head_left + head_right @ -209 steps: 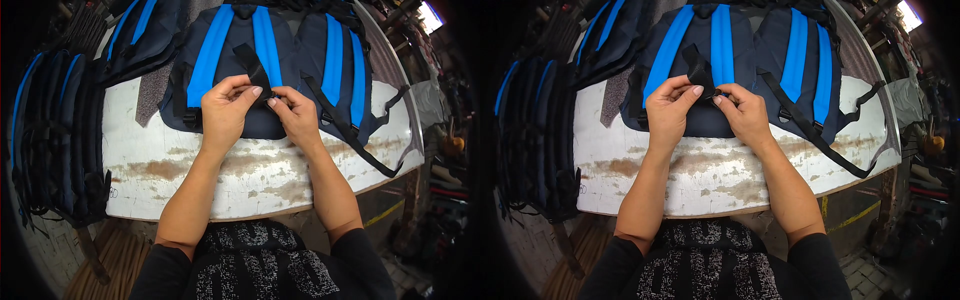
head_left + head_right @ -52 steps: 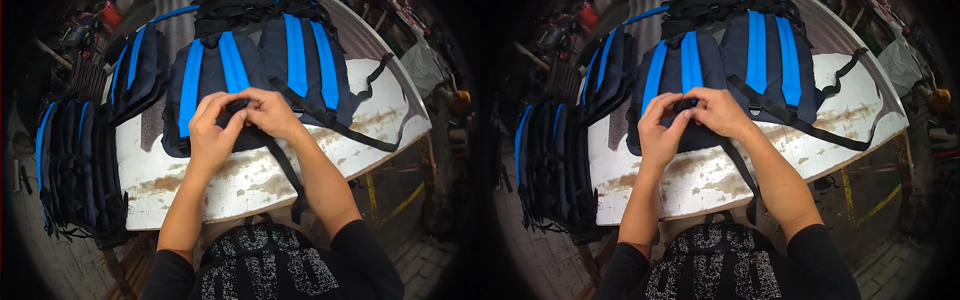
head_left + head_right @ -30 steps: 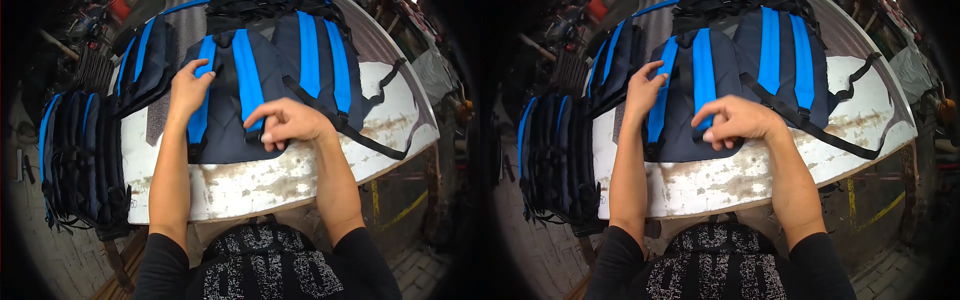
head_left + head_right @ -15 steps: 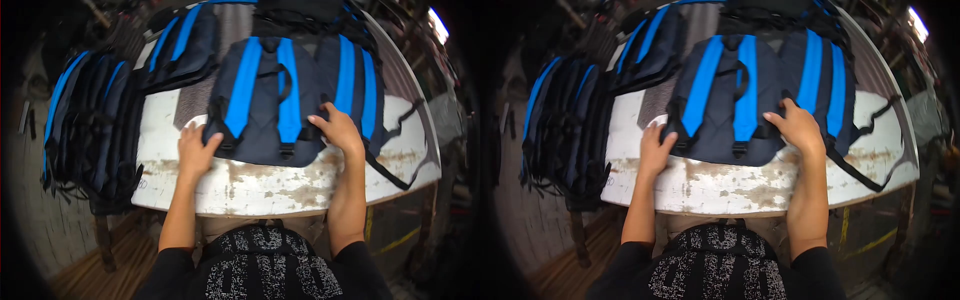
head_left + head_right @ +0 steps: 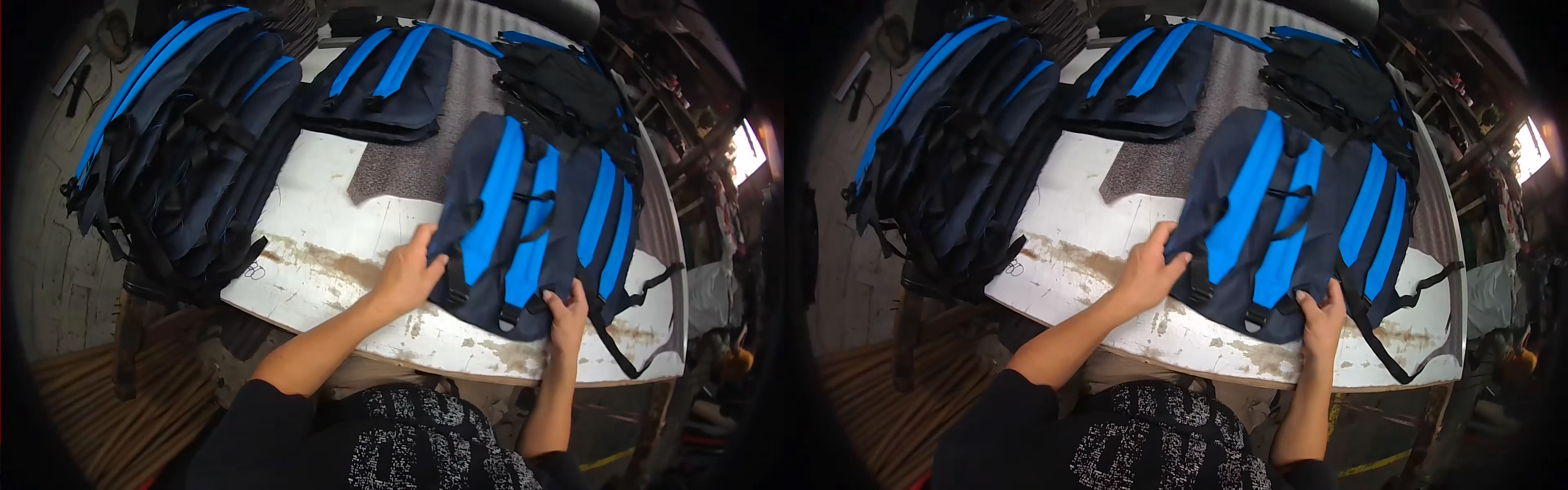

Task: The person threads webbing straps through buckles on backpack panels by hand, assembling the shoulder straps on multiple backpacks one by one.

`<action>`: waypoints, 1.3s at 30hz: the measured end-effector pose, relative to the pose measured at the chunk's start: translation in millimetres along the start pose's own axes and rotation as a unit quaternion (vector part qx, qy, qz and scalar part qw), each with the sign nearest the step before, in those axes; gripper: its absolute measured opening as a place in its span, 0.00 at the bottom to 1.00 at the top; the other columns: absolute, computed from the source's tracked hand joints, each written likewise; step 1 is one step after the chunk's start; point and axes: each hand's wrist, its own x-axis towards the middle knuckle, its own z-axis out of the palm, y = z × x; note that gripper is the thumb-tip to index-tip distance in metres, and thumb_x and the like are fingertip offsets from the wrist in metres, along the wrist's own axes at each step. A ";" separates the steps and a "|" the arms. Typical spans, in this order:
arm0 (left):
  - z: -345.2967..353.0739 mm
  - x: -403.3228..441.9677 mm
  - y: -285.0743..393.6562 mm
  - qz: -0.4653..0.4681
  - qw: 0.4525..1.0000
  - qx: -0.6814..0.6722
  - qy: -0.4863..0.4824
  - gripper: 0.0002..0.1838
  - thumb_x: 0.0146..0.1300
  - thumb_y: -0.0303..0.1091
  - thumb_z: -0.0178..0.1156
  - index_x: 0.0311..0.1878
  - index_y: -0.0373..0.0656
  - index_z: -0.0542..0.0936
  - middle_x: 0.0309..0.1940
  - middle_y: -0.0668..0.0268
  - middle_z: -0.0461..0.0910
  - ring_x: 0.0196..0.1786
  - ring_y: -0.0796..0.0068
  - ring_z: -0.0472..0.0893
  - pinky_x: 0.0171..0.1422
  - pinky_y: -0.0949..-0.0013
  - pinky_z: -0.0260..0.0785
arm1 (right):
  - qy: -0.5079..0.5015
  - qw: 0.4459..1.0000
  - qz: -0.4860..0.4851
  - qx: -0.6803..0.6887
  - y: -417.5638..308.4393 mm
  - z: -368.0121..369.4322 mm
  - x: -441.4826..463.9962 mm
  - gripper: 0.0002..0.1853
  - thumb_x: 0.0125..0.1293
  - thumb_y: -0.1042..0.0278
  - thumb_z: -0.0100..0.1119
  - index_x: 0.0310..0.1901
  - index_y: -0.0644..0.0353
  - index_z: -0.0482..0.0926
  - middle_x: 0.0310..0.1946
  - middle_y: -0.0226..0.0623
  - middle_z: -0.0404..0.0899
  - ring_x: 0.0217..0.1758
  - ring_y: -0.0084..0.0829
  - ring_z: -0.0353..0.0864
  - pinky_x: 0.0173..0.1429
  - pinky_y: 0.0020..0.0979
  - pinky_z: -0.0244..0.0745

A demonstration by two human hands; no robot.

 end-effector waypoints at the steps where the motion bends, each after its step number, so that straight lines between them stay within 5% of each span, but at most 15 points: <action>1: 1.6 -2.8 1.2 0.039 0.999 -0.012 -0.002 0.22 0.65 0.30 0.64 0.59 0.37 0.71 0.37 0.47 0.85 0.41 0.54 0.88 0.46 0.59 0.77 | 0.011 0.999 -0.032 -0.024 -6.1 1.1 -3.7 0.17 0.63 0.83 0.62 0.53 0.66 0.74 0.47 0.32 0.79 0.50 0.22 0.77 0.56 0.24 0.72; 5: -18.3 0.7 25.0 0.124 0.991 -0.038 0.027 0.21 0.65 0.29 0.65 0.59 0.38 0.71 0.35 0.48 0.84 0.37 0.60 0.88 0.43 0.63 0.76 | 0.049 0.987 -0.129 -0.086 -50.8 17.3 -11.7 0.16 0.64 0.84 0.62 0.53 0.66 0.74 0.47 0.31 0.79 0.49 0.20 0.77 0.55 0.23 0.71; 10: -69.5 26.2 53.4 0.167 0.971 -0.109 0.132 0.24 0.63 0.26 0.66 0.61 0.36 0.71 0.40 0.60 0.84 0.44 0.76 0.82 0.50 0.70 0.75 | 0.002 0.974 -0.218 -0.062 -106.9 51.4 12.6 0.18 0.66 0.82 0.61 0.57 0.69 0.73 0.52 0.36 0.79 0.53 0.23 0.78 0.62 0.26 0.71; 12: -97.2 46.0 61.0 0.199 0.956 -0.105 0.189 0.24 0.61 0.27 0.66 0.59 0.35 0.71 0.42 0.52 0.85 0.43 0.67 0.86 0.48 0.65 0.77 | -0.011 0.967 -0.251 -0.050 -129.0 78.6 32.3 0.20 0.66 0.81 0.63 0.59 0.71 0.73 0.52 0.38 0.80 0.54 0.25 0.79 0.61 0.27 0.72; 14: -131.6 72.0 64.5 0.231 0.943 -0.080 0.224 0.24 0.60 0.26 0.69 0.58 0.34 0.73 0.49 0.61 0.81 0.50 0.79 0.79 0.56 0.72 0.73 | -0.038 0.955 -0.295 -0.007 -146.6 113.2 63.7 0.20 0.65 0.80 0.64 0.58 0.71 0.73 0.51 0.38 0.81 0.53 0.25 0.80 0.60 0.27 0.74; 16: -173.6 105.9 68.2 0.215 0.952 -0.069 0.209 0.26 0.60 0.29 0.70 0.60 0.33 0.74 0.52 0.60 0.81 0.52 0.75 0.79 0.59 0.71 0.72 | -0.068 0.953 -0.296 0.012 -159.5 148.2 104.0 0.18 0.66 0.76 0.66 0.55 0.72 0.75 0.47 0.37 0.83 0.48 0.23 0.81 0.55 0.26 0.75; 18: -210.3 151.4 50.3 0.179 0.937 -0.017 0.298 0.35 0.60 0.36 0.71 0.68 0.34 0.70 0.59 0.51 0.80 0.59 0.66 0.80 0.65 0.66 0.71 | -0.132 0.962 -0.235 0.034 -158.6 177.1 153.2 0.23 0.68 0.67 0.67 0.58 0.73 0.75 0.48 0.39 0.83 0.47 0.22 0.80 0.51 0.24 0.75; 20: -235.7 177.3 24.9 0.103 0.911 0.047 0.396 0.48 0.56 0.46 0.73 0.74 0.32 0.62 0.65 0.42 0.76 0.66 0.49 0.77 0.70 0.59 0.67 | -0.105 0.984 -0.143 0.007 -157.3 198.0 161.3 0.31 0.69 0.59 0.66 0.65 0.73 0.70 0.47 0.44 0.83 0.39 0.25 0.83 0.31 0.25 0.75; 22: -240.3 174.5 2.1 0.093 0.896 0.095 0.424 0.50 0.57 0.48 0.72 0.76 0.33 0.59 0.69 0.38 0.70 0.71 0.42 0.71 0.74 0.55 0.63 | -0.100 0.986 -0.131 0.005 -129.7 200.0 158.7 0.31 0.70 0.58 0.64 0.65 0.74 0.70 0.47 0.47 0.83 0.33 0.26 0.83 0.26 0.25 0.74; 28: -147.9 137.3 -54.9 0.147 0.902 0.245 0.323 0.46 0.61 0.44 0.69 0.77 0.37 0.59 0.74 0.38 0.60 0.75 0.37 0.61 0.79 0.48 0.54 | -0.153 0.980 -0.039 -0.122 0.6 167.8 93.8 0.18 0.69 0.68 0.65 0.57 0.68 0.79 0.36 0.40 0.86 0.31 0.24 0.82 0.32 0.27 0.76; 30: -114.3 137.6 -64.2 0.148 0.920 0.226 0.285 0.47 0.64 0.50 0.67 0.79 0.39 0.55 0.77 0.33 0.49 0.77 0.29 0.53 0.80 0.42 0.49 | -0.139 0.967 -0.108 -0.183 44.9 152.9 76.4 0.14 0.68 0.70 0.64 0.51 0.68 0.82 0.34 0.40 0.86 0.32 0.23 0.83 0.37 0.26 0.77; 33: -74.8 150.6 -68.1 0.137 0.928 0.210 0.275 0.48 0.69 0.56 0.61 0.82 0.45 0.50 0.78 0.29 0.37 0.79 0.24 0.45 0.81 0.39 0.43 | -0.156 0.963 -0.122 -0.185 34.8 145.8 61.1 0.12 0.68 0.70 0.64 0.50 0.66 0.83 0.33 0.40 0.86 0.33 0.23 0.83 0.40 0.26 0.78; 39: -50.9 190.5 -75.9 0.077 0.928 0.208 0.299 0.43 0.73 0.56 0.55 0.82 0.47 0.50 0.79 0.30 0.35 0.80 0.26 0.41 0.83 0.42 0.37 | -0.171 0.971 -0.086 -0.147 33.3 142.5 71.8 0.11 0.68 0.68 0.63 0.49 0.64 0.83 0.35 0.44 0.88 0.34 0.31 0.87 0.40 0.30 0.79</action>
